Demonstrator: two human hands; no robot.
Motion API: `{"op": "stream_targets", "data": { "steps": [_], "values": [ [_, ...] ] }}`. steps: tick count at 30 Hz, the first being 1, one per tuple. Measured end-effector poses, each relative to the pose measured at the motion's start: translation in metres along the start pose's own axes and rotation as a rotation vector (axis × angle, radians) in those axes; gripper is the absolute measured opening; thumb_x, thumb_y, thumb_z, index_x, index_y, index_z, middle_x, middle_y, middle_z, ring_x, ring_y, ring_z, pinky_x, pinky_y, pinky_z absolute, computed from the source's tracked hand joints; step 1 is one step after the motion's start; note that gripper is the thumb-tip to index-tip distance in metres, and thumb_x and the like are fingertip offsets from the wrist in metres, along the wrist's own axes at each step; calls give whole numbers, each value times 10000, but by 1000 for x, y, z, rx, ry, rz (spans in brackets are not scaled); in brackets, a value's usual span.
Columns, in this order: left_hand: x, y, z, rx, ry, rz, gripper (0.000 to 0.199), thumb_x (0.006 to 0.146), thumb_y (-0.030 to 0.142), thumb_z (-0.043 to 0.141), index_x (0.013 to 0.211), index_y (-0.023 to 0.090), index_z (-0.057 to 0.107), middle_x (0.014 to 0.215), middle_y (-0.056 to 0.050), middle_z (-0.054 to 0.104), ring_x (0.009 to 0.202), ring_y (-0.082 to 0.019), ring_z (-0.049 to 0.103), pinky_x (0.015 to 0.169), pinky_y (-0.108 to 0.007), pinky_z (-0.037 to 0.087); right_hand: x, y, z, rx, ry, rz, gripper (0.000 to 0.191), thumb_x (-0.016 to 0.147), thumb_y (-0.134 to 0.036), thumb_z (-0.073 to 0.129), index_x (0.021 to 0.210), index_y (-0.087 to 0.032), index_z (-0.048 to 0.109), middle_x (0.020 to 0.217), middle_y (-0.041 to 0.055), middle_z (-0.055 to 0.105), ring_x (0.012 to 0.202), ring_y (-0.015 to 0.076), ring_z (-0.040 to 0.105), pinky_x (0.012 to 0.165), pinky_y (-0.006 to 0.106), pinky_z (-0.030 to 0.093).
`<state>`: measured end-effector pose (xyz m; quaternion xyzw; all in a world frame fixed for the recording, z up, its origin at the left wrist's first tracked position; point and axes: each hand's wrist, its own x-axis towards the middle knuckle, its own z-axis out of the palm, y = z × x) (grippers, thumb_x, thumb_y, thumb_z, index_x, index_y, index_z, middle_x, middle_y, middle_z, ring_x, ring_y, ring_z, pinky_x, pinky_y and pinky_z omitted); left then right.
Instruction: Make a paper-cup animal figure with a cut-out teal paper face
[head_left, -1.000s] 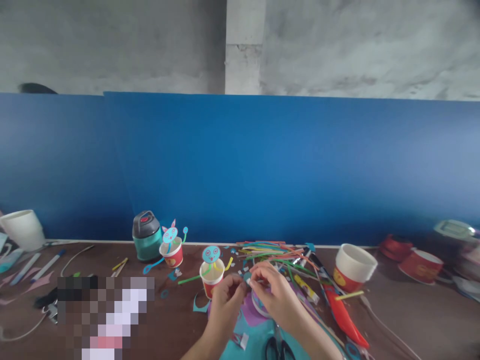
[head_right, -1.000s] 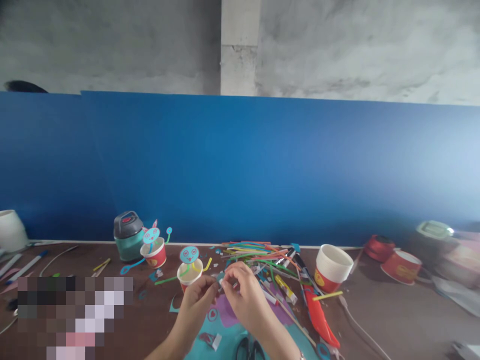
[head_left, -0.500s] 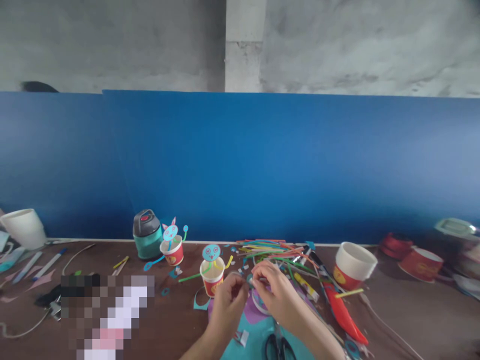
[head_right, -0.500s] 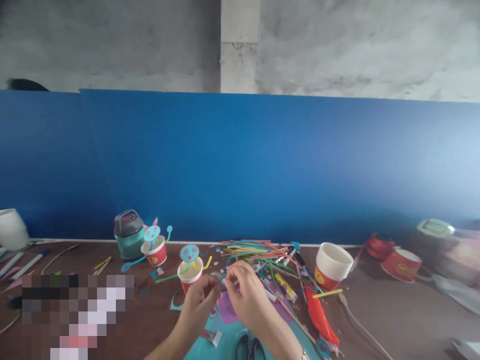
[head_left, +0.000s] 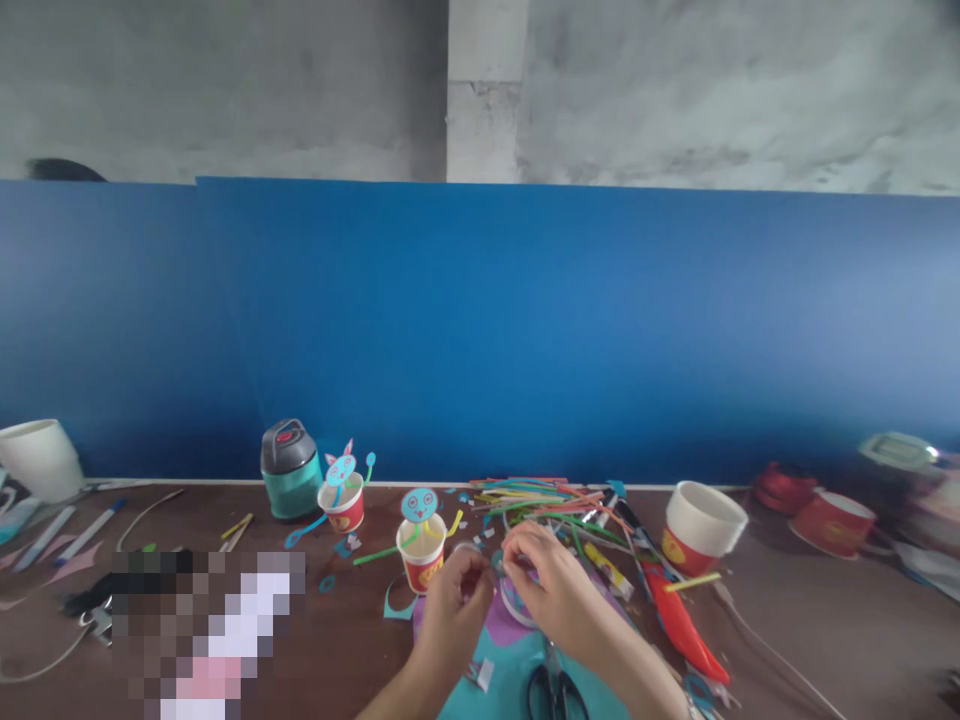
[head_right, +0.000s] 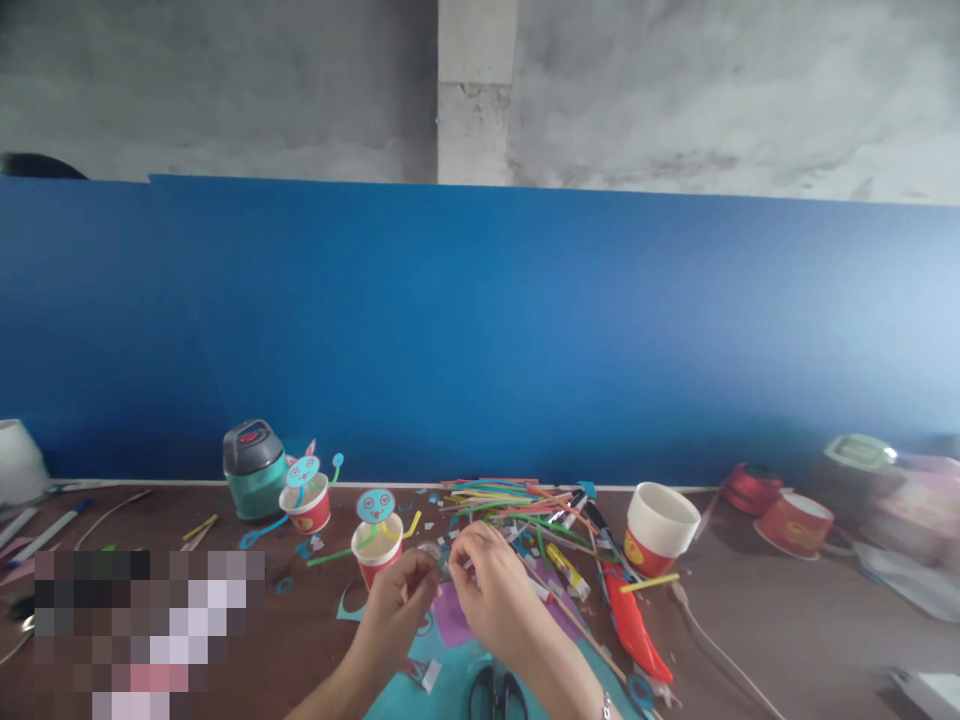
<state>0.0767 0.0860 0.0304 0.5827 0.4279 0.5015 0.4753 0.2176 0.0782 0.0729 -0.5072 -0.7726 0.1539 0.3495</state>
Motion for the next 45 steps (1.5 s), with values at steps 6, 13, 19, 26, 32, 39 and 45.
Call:
{"op": "stream_targets", "data": {
  "steps": [6, 13, 19, 26, 32, 39, 45],
  "values": [
    [1, -1, -1, 32, 15, 5, 126, 723, 262, 532, 628, 180, 528, 544, 43, 426, 501, -108, 391, 466, -198, 336, 0, -2, -3, 15, -10, 10, 131, 800, -119, 444, 709, -194, 500, 819, 35, 574, 788, 173, 550, 716, 284, 442],
    [7, -21, -4, 164, -164, -92, 144, 718, 210, 480, 576, 193, 496, 475, 32, 489, 422, -113, 440, 441, -212, 309, 4, -1, -8, -6, 7, 107, 116, 815, -169, 436, 739, -193, 520, 784, 30, 604, 735, 161, 567, 649, 253, 417],
    [6, -40, -10, 279, -139, -102, 177, 595, 120, 563, 459, 195, 479, 411, 33, 471, 442, -132, 452, 467, -230, 284, -12, 0, 13, -151, -280, 145, 215, 669, -65, 480, 820, -209, 531, 670, -14, 622, 648, 157, 591, 546, 224, 324],
    [5, -47, -15, 168, -96, -198, 94, 643, 199, 551, 562, 190, 503, 448, 52, 457, 406, -109, 426, 414, -208, 295, -24, -18, 59, -387, -461, 310, 594, 640, -19, 555, 1225, -79, 469, 980, 187, 687, 902, 329, 645, 691, 332, 427],
    [-1, -56, -15, -177, 20, -397, 91, 656, 280, 521, 698, 205, 491, 501, 81, 433, 409, -92, 431, 393, -186, 309, -25, -18, 76, -438, -415, 233, 565, 677, 9, 475, 1239, -44, 485, 985, 211, 682, 905, 321, 646, 786, 364, 455],
    [-12, -62, -22, -177, -30, -179, 144, 688, 308, 542, 715, 167, 532, 585, 23, 523, 507, -110, 494, 461, -206, 378, -26, -6, 73, -363, -445, 217, 565, 690, 13, 456, 1251, -51, 439, 993, 183, 673, 944, 300, 630, 768, 336, 440],
    [-15, -54, -22, -77, -135, -125, 213, 736, 365, 563, 704, 155, 585, 594, -1, 567, 494, -116, 507, 460, -212, 393, -17, 9, 61, -132, -321, 181, 309, 682, -6, 461, 938, -178, 485, 767, 27, 626, 728, 177, 602, 595, 226, 353]
  ]
}}
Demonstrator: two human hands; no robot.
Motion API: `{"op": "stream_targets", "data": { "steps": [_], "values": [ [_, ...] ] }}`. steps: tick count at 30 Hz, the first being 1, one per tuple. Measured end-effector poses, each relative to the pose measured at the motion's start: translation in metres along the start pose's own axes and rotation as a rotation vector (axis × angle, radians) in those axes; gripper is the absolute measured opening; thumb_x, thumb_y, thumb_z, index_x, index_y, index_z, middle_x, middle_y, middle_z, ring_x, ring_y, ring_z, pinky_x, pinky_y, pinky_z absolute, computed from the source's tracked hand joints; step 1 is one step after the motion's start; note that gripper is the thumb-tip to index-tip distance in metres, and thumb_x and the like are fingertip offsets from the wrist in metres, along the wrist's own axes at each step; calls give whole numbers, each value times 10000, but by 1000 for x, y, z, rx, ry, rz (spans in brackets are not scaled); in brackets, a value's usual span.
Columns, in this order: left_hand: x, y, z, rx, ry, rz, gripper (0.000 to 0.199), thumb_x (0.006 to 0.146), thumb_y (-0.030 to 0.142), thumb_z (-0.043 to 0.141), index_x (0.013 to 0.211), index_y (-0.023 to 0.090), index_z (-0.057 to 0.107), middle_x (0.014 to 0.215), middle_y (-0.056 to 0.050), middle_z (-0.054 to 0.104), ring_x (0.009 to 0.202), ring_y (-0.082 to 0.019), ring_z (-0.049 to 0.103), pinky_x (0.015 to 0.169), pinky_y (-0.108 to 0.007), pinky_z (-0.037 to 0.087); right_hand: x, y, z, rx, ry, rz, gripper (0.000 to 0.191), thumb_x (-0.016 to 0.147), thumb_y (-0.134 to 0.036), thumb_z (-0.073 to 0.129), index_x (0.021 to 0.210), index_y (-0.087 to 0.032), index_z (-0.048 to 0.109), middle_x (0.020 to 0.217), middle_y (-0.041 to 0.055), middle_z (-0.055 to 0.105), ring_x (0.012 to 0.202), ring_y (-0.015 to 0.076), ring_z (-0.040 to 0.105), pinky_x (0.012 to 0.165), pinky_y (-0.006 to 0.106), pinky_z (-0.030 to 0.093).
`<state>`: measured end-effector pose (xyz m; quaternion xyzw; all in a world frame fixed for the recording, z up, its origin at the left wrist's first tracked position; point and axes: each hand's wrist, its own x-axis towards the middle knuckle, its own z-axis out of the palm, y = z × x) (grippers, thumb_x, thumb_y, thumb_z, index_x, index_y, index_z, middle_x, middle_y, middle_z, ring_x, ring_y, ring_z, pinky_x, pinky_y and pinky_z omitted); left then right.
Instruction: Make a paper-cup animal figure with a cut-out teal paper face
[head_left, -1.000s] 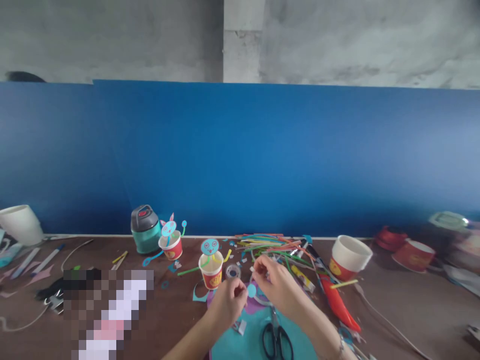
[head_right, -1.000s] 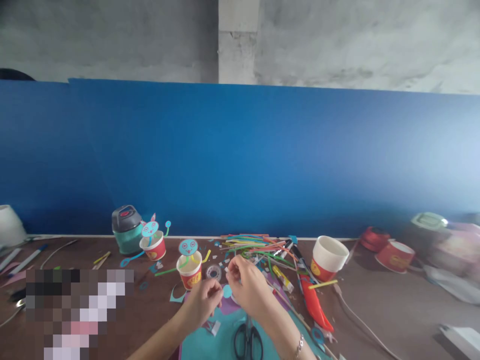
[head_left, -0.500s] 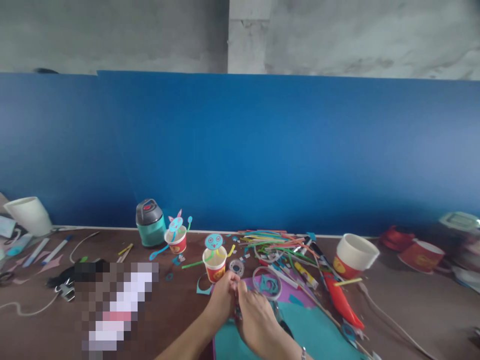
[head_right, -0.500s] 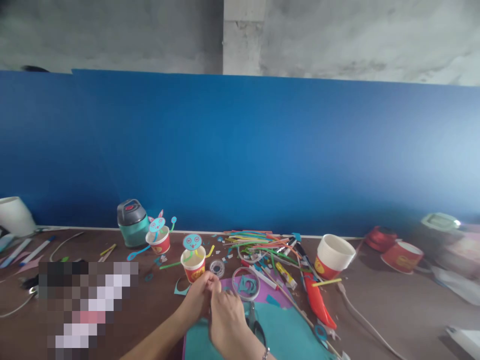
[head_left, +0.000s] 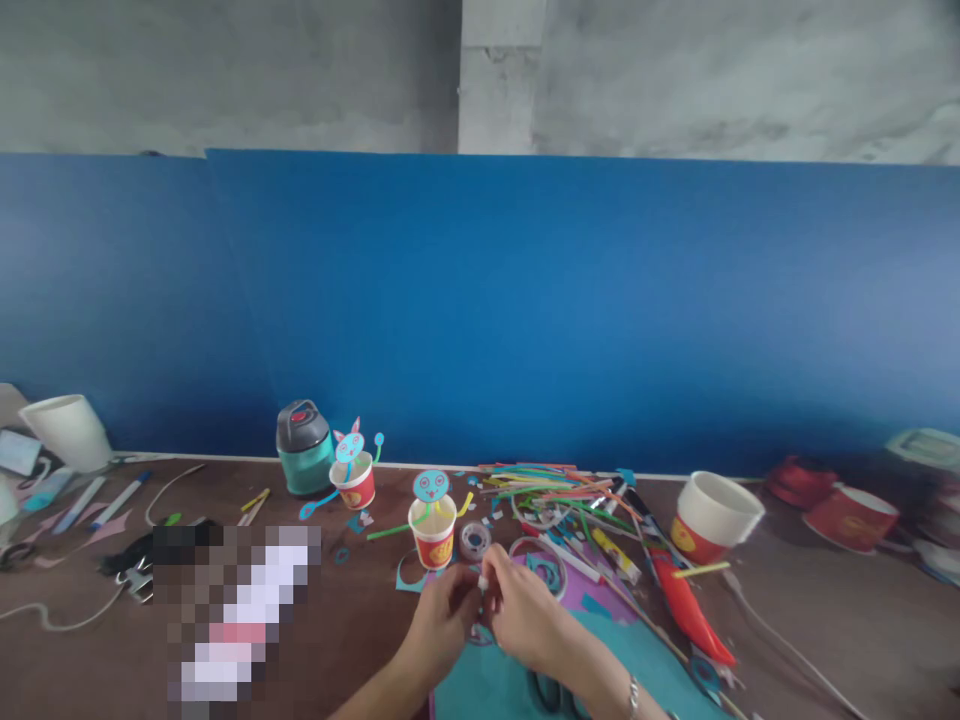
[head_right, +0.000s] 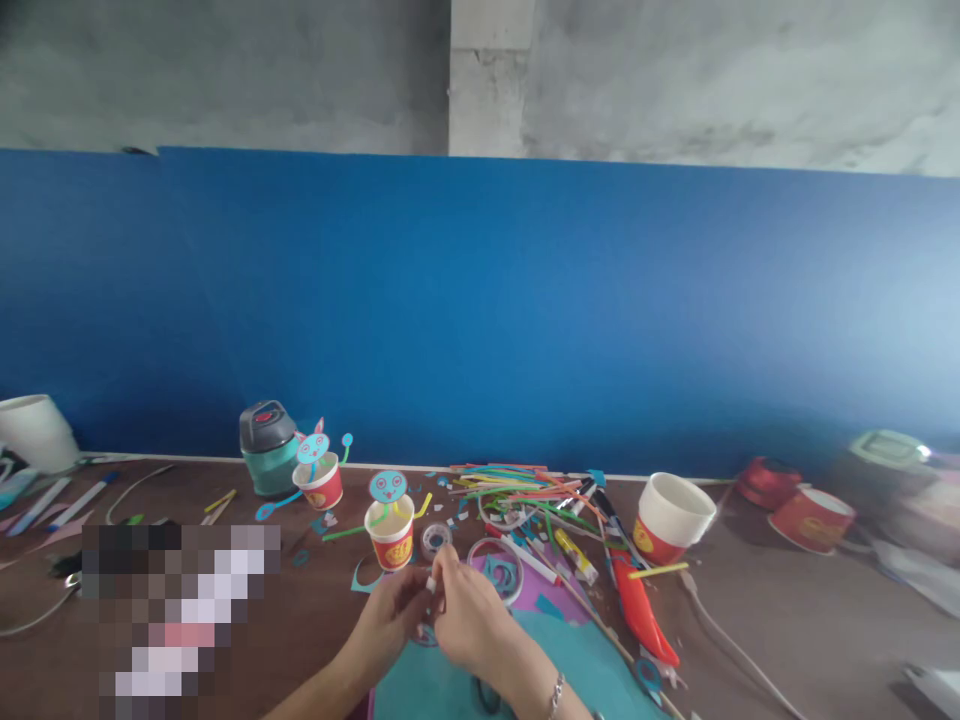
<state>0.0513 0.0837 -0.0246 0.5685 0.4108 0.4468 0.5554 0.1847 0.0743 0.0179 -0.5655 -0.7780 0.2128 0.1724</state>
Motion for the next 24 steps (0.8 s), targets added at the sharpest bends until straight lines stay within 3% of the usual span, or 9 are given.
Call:
{"op": "stream_targets", "data": {
  "steps": [4, 8, 12, 14, 19, 24],
  "values": [
    [-1, 0, -5, 146, 50, -33, 258, 705, 383, 610, 576, 165, 564, 483, 26, 486, 448, -115, 456, 429, -207, 360, 2, 3, -11, 44, 86, -63, 298, 674, 19, 428, 863, -212, 433, 692, -33, 551, 657, 135, 547, 565, 206, 304],
    [-3, 2, -8, 256, 41, 75, 174, 710, 266, 585, 580, 152, 603, 538, 5, 529, 515, -118, 463, 487, -206, 351, 1, 2, -15, 120, 139, -149, 321, 651, 22, 429, 868, -214, 430, 727, -32, 561, 684, 133, 542, 614, 214, 343],
    [-2, 9, -6, 132, 19, 32, 189, 671, 281, 591, 537, 147, 580, 484, 22, 485, 467, -104, 425, 462, -208, 319, 4, -6, -21, 290, 249, -167, 184, 691, -62, 475, 801, -207, 447, 757, -13, 563, 717, 142, 537, 671, 237, 394],
    [0, 10, -6, 45, 55, -40, 258, 673, 353, 589, 518, 147, 569, 440, 30, 460, 421, -96, 404, 441, -210, 306, 8, -8, -25, 389, 301, -118, 43, 748, -158, 500, 749, -194, 476, 721, -6, 553, 688, 142, 523, 649, 241, 401],
    [4, 3, -7, -55, 176, -51, 340, 662, 450, 634, 548, 131, 597, 460, 22, 492, 432, -97, 418, 454, -213, 314, 14, 6, -14, 735, 160, 97, 200, 743, -318, 557, 617, -165, 541, 513, -53, 423, 491, 93, 382, 470, 210, 285],
    [4, -5, -10, -32, 213, -7, 354, 693, 465, 638, 597, 125, 652, 503, 30, 491, 517, -103, 409, 505, -210, 301, 13, 15, 17, 1020, 194, 268, 257, 642, -385, 660, 576, -149, 586, 490, -47, 422, 480, 81, 330, 462, 214, 239]
  ]
}}
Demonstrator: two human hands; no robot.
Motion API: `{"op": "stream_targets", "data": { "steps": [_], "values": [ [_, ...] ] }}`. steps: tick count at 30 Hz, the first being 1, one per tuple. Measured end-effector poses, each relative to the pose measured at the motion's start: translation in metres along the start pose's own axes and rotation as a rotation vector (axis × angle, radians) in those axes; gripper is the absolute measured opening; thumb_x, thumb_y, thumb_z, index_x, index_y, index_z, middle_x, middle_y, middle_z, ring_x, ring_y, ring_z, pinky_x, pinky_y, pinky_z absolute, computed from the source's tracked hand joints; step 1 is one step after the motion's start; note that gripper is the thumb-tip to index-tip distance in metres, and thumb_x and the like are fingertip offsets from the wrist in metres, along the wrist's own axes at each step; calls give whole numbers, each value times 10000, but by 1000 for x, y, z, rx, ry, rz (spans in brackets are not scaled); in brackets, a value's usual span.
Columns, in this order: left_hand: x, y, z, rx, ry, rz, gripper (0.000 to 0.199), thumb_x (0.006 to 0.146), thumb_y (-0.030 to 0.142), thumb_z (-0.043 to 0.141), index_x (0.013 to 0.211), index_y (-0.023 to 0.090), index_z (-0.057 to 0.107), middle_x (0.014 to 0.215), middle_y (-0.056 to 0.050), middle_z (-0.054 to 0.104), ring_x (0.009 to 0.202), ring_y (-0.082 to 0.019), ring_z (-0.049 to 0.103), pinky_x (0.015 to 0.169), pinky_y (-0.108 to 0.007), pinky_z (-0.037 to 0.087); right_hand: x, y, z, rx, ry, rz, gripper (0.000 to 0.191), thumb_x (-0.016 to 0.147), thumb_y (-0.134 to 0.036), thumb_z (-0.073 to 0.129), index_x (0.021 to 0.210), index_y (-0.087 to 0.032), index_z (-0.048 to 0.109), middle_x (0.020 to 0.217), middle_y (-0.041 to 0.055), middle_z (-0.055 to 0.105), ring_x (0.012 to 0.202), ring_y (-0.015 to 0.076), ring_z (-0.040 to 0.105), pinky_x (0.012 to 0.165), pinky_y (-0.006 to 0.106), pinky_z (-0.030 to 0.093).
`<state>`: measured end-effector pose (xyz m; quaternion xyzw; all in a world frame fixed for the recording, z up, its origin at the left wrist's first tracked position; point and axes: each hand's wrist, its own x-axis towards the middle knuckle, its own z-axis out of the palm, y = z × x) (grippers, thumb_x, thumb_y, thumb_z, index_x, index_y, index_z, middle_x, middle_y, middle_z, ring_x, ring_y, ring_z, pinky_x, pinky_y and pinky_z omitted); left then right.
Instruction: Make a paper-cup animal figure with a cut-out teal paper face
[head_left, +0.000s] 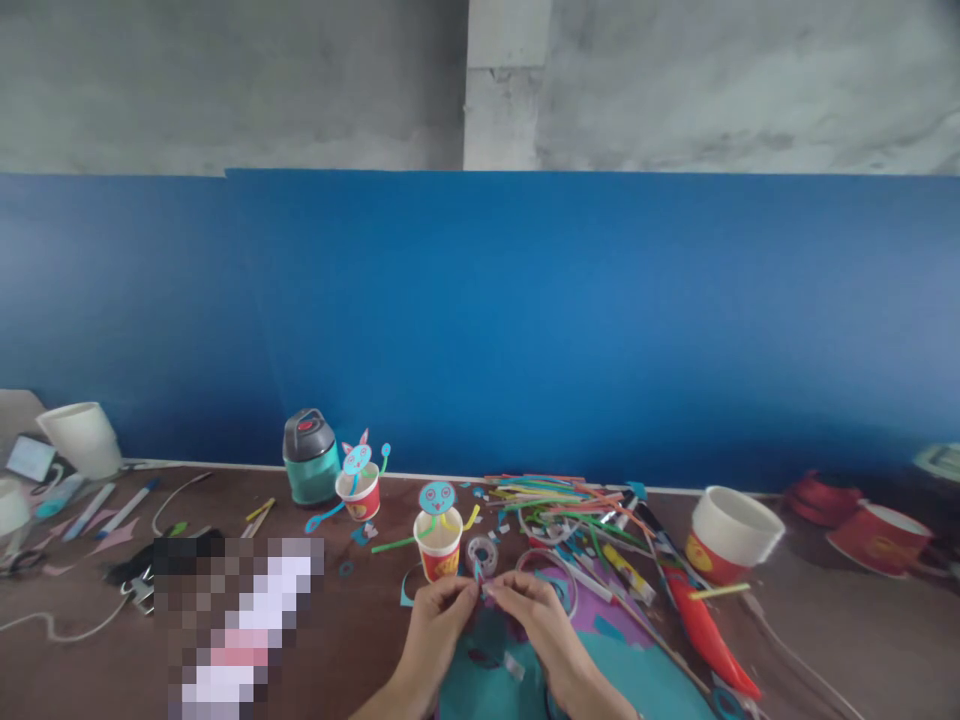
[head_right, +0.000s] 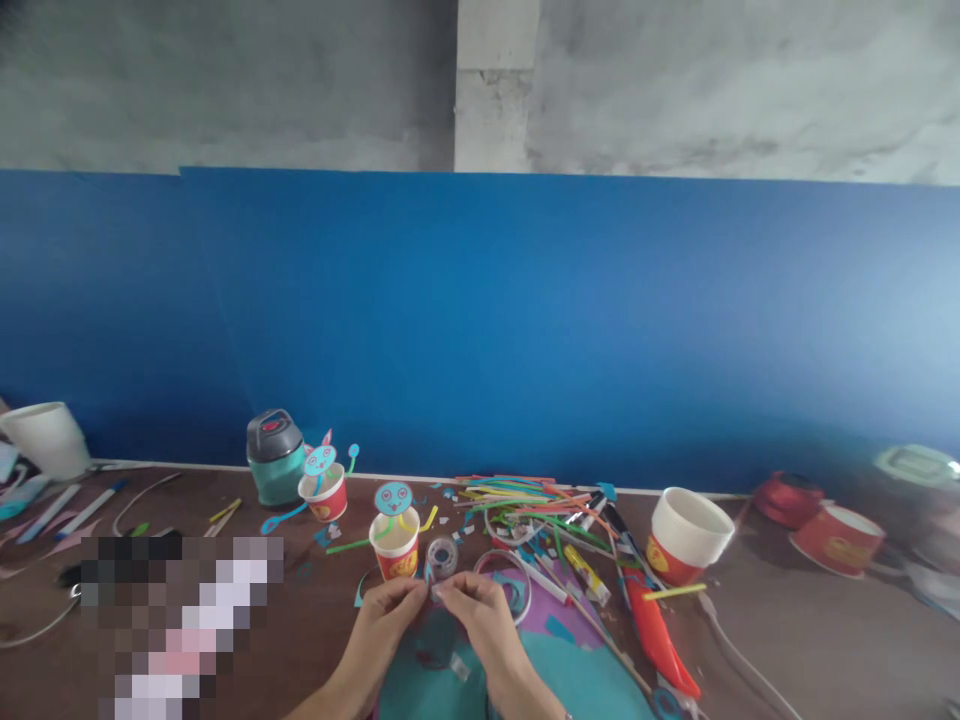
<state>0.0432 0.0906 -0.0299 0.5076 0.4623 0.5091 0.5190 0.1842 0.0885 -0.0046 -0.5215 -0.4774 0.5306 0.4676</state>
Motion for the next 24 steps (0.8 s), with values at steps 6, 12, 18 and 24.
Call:
{"op": "stream_targets", "data": {
  "steps": [6, 12, 18, 24],
  "values": [
    [1, -2, -2, -11, -39, -14, 334, 710, 434, 625, 621, 115, 665, 519, 25, 499, 539, -107, 400, 520, -211, 297, 3, 9, 4, 31, -17, 28, 306, 594, -413, 704, 537, -140, 578, 455, -51, 394, 448, 66, 283, 439, 221, 178],
    [0, 2, -1, -1, -49, -17, 313, 719, 402, 608, 592, 119, 648, 513, 15, 510, 534, -115, 417, 522, -219, 303, 2, 10, 5, -38, -26, -25, 253, 634, -341, 639, 510, -153, 524, 456, -59, 350, 467, 70, 260, 451, 228, 170],
    [-1, 4, -1, -15, -49, -18, 312, 716, 400, 605, 590, 119, 649, 521, 8, 527, 539, -118, 430, 528, -221, 316, 0, 6, 8, -53, -4, -33, 262, 622, -370, 602, 500, -165, 495, 464, -58, 340, 473, 76, 250, 457, 230, 181],
    [-1, 5, -2, -40, -56, -25, 316, 701, 411, 625, 589, 117, 655, 512, 7, 541, 530, -117, 437, 526, -222, 325, 0, 6, 8, -65, 23, -42, 262, 612, -388, 596, 515, -156, 525, 460, -53, 364, 463, 77, 271, 449, 225, 196]
  ]
}}
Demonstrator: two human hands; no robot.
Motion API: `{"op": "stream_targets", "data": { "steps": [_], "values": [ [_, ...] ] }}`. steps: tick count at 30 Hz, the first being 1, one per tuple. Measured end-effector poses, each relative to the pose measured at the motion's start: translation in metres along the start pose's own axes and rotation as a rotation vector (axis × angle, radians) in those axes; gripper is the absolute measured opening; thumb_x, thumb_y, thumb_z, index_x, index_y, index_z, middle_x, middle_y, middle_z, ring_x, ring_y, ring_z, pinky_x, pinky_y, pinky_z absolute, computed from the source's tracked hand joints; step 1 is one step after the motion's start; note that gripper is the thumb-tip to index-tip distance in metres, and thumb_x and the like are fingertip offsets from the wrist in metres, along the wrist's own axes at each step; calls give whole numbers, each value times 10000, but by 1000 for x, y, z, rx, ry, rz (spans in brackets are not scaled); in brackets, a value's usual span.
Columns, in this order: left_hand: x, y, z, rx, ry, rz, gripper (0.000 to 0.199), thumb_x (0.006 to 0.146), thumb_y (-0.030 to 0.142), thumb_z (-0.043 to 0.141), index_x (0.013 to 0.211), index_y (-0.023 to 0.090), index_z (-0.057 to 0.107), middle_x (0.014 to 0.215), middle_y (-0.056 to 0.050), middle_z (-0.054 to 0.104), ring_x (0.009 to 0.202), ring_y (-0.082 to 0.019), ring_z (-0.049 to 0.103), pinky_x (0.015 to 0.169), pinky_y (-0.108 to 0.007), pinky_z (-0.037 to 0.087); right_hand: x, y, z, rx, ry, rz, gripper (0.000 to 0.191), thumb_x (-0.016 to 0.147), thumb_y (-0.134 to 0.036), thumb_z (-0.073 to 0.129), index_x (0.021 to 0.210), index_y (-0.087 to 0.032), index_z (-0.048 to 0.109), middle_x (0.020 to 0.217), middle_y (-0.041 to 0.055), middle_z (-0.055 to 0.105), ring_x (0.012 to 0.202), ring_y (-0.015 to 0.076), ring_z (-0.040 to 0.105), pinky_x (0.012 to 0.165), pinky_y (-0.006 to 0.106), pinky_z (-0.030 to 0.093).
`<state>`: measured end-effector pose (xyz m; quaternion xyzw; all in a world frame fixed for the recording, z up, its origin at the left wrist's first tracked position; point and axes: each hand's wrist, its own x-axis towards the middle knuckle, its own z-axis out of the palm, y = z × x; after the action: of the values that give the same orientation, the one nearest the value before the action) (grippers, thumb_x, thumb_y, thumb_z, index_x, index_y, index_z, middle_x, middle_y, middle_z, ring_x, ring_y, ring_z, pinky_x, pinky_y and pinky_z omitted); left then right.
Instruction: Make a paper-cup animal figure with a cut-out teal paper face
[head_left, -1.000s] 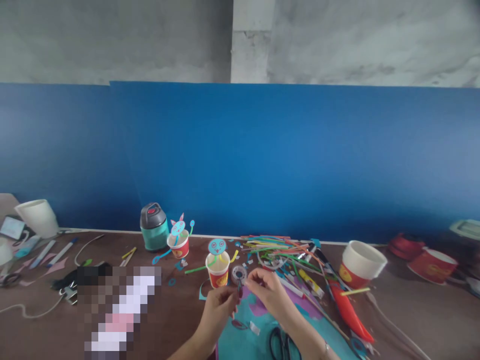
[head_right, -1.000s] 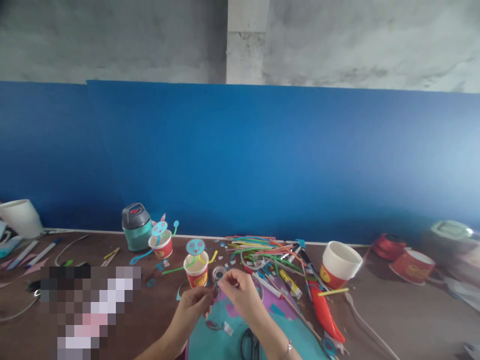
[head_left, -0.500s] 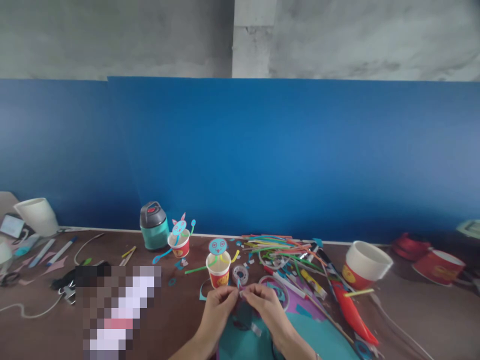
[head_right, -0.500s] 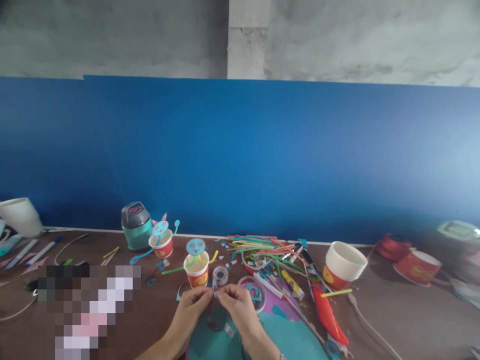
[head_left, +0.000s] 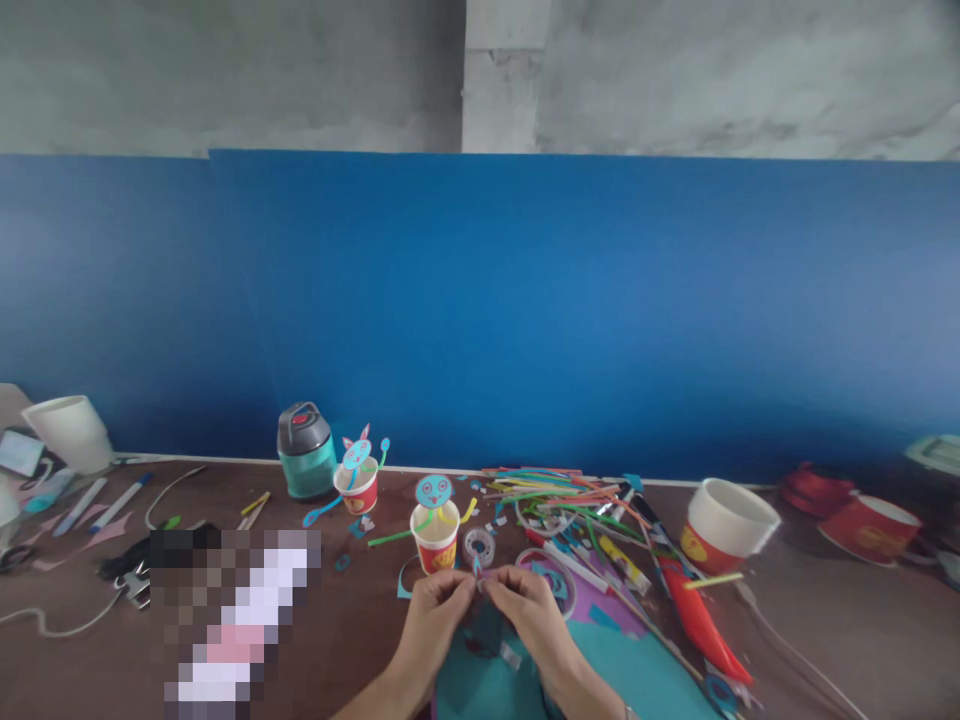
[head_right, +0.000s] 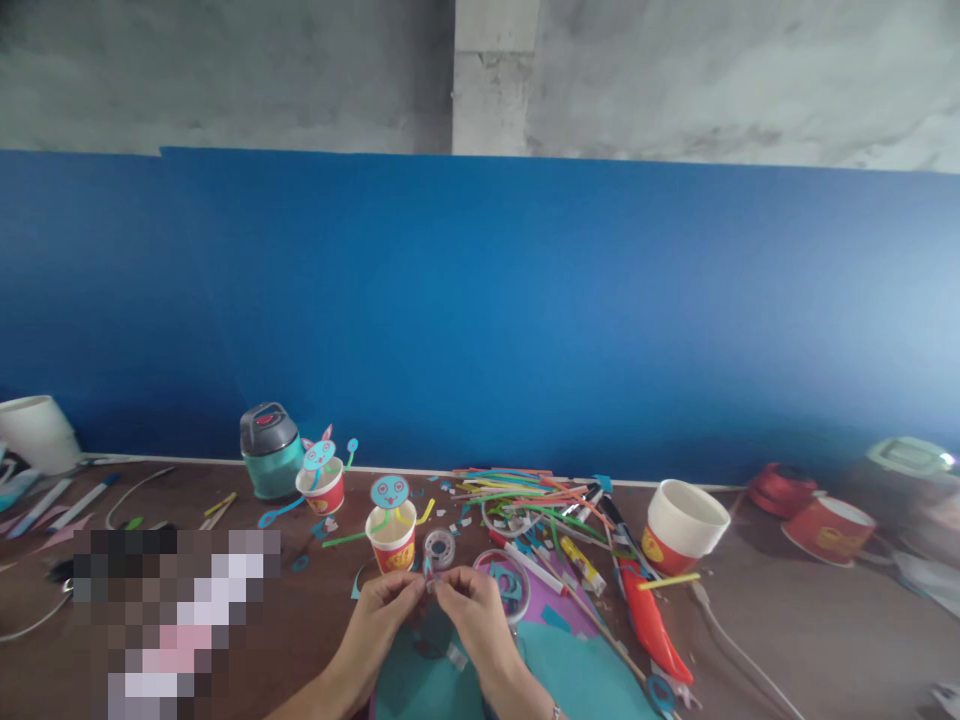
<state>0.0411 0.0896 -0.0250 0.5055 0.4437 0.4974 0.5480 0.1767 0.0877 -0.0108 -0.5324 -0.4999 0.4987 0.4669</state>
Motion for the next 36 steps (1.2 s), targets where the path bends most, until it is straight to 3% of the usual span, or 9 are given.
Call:
{"op": "stream_targets", "data": {
  "steps": [7, 13, 20, 28, 33, 36],
  "values": [
    [-2, 4, 2, -23, -14, -49, 315, 660, 431, 687, 650, 117, 669, 539, 15, 550, 534, -108, 435, 519, -213, 317, 0, 5, 0, -31, 65, -71, 205, 633, -322, 603, 542, -140, 579, 470, -37, 446, 474, 91, 359, 459, 216, 273],
    [0, 2, 3, 11, 4, 17, 413, 694, 533, 625, 584, 137, 579, 498, 29, 491, 505, -104, 411, 497, -212, 302, -7, 0, 3, -110, 55, -130, 296, 722, -374, 573, 534, -146, 581, 507, -13, 501, 508, 116, 428, 484, 221, 331],
    [1, 0, 2, 57, 5, 32, 472, 715, 605, 568, 566, 161, 508, 466, 45, 439, 461, -97, 393, 466, -209, 296, -9, -3, 0, -143, 125, -201, 282, 780, -406, 567, 865, -146, 637, 759, 56, 653, 662, 176, 559, 575, 236, 431],
    [1, -6, 4, 22, -77, -58, 487, 664, 609, 625, 591, 130, 577, 479, 33, 480, 449, -94, 411, 450, -211, 322, -5, -1, -3, -117, 75, -293, 263, 756, -400, 607, 644, -163, 580, 643, 6, 532, 615, 145, 470, 559, 227, 377],
    [-2, 0, 5, -112, -74, -63, 443, 687, 533, 656, 800, 105, 677, 583, 1, 562, 516, -103, 450, 482, -212, 358, -2, 0, -5, -26, 78, -222, 330, 722, -471, 625, 638, -154, 594, 610, 4, 522, 595, 144, 443, 547, 237, 356],
    [-3, -2, 6, -179, -89, -33, 488, 671, 462, 705, 1027, 136, 633, 696, -8, 596, 552, -104, 471, 501, -211, 377, -2, -1, -6, 10, 89, -211, 343, 712, -482, 634, 621, -155, 589, 579, -8, 503, 581, 139, 433, 538, 237, 347]
  ]
}}
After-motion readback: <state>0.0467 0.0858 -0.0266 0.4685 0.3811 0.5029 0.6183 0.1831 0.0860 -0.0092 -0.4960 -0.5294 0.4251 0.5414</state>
